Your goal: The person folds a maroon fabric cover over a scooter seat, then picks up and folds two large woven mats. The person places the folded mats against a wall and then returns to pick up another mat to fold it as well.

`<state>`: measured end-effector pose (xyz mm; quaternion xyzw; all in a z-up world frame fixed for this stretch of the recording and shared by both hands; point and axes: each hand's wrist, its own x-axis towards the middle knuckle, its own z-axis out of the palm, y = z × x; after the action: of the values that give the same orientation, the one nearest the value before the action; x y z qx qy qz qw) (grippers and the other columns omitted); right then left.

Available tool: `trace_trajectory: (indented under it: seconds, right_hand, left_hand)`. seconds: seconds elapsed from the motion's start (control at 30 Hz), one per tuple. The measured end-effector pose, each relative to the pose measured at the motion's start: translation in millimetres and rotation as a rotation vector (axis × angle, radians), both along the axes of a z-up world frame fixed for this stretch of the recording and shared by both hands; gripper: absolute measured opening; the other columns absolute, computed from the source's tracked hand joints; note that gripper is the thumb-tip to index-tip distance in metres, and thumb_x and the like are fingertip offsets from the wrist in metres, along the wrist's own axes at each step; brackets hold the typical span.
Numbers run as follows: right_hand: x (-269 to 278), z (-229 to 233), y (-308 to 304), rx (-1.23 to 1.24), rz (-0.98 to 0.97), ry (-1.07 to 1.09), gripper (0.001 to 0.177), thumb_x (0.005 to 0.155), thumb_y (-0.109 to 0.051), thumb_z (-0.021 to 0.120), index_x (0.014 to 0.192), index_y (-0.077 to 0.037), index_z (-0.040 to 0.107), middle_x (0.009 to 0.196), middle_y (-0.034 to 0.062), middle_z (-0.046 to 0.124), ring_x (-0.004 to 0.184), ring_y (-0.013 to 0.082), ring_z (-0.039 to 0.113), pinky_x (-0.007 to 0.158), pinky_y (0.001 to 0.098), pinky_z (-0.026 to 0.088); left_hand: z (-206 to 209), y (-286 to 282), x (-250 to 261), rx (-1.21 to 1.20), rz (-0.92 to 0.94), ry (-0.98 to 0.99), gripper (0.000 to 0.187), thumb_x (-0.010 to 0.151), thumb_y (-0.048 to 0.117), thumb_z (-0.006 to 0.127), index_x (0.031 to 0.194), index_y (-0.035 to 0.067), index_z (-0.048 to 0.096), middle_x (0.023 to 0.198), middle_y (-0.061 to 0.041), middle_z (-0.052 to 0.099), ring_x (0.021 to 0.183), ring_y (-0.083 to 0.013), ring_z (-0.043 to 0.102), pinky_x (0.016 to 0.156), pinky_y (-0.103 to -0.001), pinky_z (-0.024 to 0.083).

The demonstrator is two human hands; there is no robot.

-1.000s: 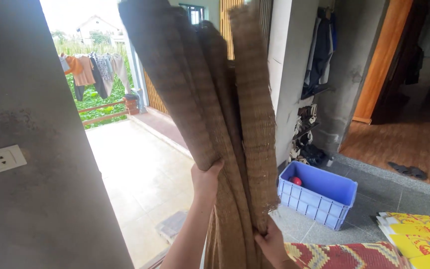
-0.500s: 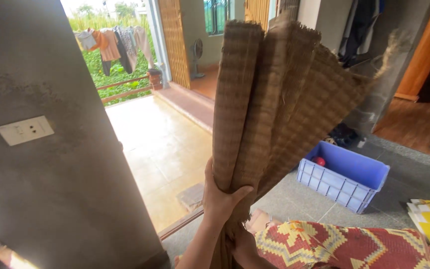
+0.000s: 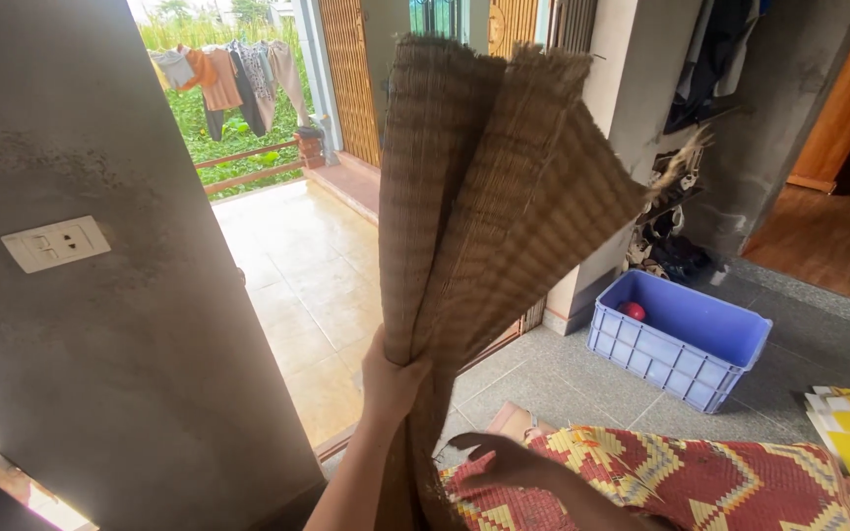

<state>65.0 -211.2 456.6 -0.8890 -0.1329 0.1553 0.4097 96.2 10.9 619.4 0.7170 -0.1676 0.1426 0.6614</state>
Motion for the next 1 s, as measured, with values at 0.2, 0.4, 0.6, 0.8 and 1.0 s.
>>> trace_trajectory:
  seconds: [0.2, 0.4, 0.6, 0.8, 1.0]
  right_hand:
    - [17.9, 63.7, -79.3, 0.225, -0.643, 0.016, 0.075, 0.082, -0.036, 0.08, 0.152, -0.024, 0.054, 0.15, 0.0001, 0.064, 0.132, 0.0235, 0.064, 0.114, 0.0413, 0.05]
    - [37.2, 97.5, -87.1, 0.861, -0.737, -0.011, 0.102, 0.084, -0.034, 0.085, 0.165, -0.012, 0.029, 0.163, 0.0266, 0.038, 0.15, 0.0464, 0.037, 0.121, 0.0603, 0.036]
    - [99.1, 100.9, -96.4, 0.876, -0.665, -0.046, 0.112, 0.076, -0.038, 0.069, 0.166, -0.012, 0.007, 0.168, 0.025, 0.028, 0.156, 0.0384, 0.028, 0.125, 0.055, 0.024]
    - [146.6, 78.9, -99.3, 1.032, -0.625, -0.08, 0.081, 0.077, -0.01, 0.074, 0.151, -0.017, 0.041, 0.157, 0.0128, 0.048, 0.151, 0.0373, 0.038, 0.122, 0.0648, 0.018]
    - [124.6, 119.7, -68.6, 1.097, -0.663, -0.343, 0.068, 0.087, 0.003, 0.065, 0.15, 0.006, 0.039, 0.151, 0.0246, 0.051, 0.134, 0.0383, 0.054, 0.113, 0.0436, 0.048]
  left_hand:
    - [1.7, 10.5, 11.4, -0.033, -0.102, 0.023, 0.056, 0.073, 0.0, 0.074, 0.129, 0.004, 0.067, 0.109, -0.012, 0.079, 0.094, -0.0244, 0.073, 0.083, -0.032, 0.057]
    - [0.4, 25.0, 18.6, -0.071, -0.199, 0.161, 0.054, 0.073, 0.009, 0.08, 0.126, 0.01, 0.069, 0.111, -0.02, 0.072, 0.109, -0.0416, 0.067, 0.088, -0.058, 0.051]
    - [2.5, 47.2, 18.0, -0.189, -0.421, 0.275, 0.052, 0.074, -0.012, 0.071, 0.125, -0.012, 0.061, 0.111, -0.029, 0.076, 0.09, -0.0391, 0.076, 0.08, -0.044, 0.064]
    - [15.3, 72.5, 5.1, -0.242, -0.328, 0.405, 0.055, 0.074, -0.016, 0.065, 0.129, -0.012, 0.06, 0.116, -0.033, 0.074, 0.099, -0.0446, 0.073, 0.089, -0.053, 0.063]
    - [10.3, 93.1, 22.1, -0.347, -0.233, 0.346, 0.062, 0.072, -0.02, 0.067, 0.133, -0.01, 0.061, 0.115, -0.032, 0.074, 0.095, -0.0417, 0.071, 0.09, -0.049, 0.061]
